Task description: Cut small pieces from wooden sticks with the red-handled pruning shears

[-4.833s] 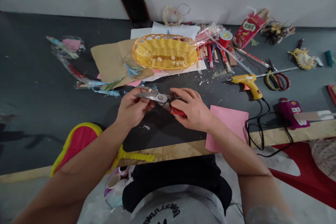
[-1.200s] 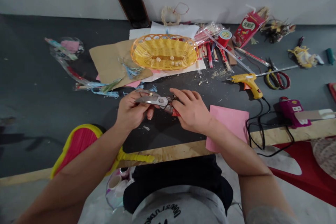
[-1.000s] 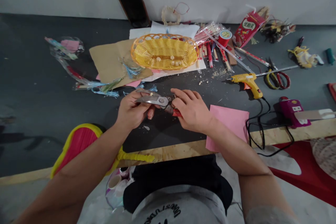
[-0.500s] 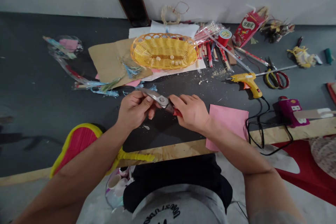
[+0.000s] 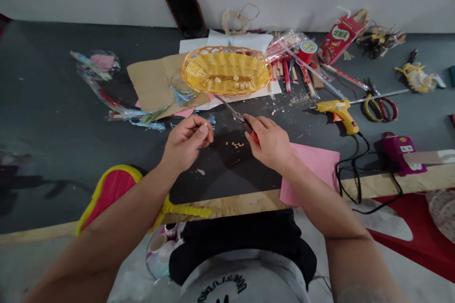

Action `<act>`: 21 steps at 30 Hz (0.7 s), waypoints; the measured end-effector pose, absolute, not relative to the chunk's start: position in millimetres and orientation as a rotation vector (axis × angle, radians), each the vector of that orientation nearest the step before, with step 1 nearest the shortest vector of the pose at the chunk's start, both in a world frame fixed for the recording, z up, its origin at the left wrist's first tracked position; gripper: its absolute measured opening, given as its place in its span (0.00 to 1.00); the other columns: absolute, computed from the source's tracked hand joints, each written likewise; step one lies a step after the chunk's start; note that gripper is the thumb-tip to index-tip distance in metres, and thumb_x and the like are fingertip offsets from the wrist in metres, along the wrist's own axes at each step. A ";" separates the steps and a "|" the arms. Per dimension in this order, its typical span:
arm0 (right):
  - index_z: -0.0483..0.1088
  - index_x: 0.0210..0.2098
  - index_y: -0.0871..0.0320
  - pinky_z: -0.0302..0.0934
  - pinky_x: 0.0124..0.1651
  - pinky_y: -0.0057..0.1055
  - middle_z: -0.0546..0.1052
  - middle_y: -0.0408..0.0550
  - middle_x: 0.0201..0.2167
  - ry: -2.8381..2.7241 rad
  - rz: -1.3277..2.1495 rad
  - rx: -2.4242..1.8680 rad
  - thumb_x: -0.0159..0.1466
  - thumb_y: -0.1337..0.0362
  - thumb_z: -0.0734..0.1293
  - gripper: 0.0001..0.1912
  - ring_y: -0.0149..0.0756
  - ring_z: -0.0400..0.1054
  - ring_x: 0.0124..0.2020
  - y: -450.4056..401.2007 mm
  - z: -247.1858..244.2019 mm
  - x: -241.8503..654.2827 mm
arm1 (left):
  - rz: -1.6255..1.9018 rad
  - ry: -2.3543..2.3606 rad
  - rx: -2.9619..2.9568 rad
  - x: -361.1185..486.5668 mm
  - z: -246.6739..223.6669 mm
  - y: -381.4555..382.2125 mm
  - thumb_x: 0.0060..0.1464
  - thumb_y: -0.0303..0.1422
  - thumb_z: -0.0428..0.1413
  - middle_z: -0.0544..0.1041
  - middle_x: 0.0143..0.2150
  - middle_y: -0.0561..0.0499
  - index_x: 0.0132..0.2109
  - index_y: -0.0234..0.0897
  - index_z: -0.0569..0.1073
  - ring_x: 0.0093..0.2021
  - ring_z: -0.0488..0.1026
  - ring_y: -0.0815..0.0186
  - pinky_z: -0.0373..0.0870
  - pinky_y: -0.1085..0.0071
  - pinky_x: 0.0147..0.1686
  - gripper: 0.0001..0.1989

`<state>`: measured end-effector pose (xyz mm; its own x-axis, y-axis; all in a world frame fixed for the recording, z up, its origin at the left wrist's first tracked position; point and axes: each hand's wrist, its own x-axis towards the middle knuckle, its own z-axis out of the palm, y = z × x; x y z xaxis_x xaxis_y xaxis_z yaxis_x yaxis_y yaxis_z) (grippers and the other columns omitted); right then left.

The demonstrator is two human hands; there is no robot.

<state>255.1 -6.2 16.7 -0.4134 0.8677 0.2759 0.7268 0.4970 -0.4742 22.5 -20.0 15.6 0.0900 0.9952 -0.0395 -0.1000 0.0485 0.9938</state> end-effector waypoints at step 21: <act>0.70 0.58 0.58 0.70 0.53 0.43 0.80 0.55 0.51 -2.118 0.533 -1.273 0.68 0.63 0.62 0.21 0.47 0.75 0.51 3.9 11.5 257.8 | 0.440 2.290 1.955 -27.4 19.7 76.1 0.54 0.34 0.60 0.83 0.40 0.42 0.41 0.40 0.81 0.41 0.77 0.49 0.65 0.61 0.35 0.08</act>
<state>257.8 3.9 11.5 -0.3565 0.8882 0.2898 0.6451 0.4584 -0.6113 -27.4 76.1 19.7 -0.1715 0.9789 0.1113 0.9504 0.1347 0.2802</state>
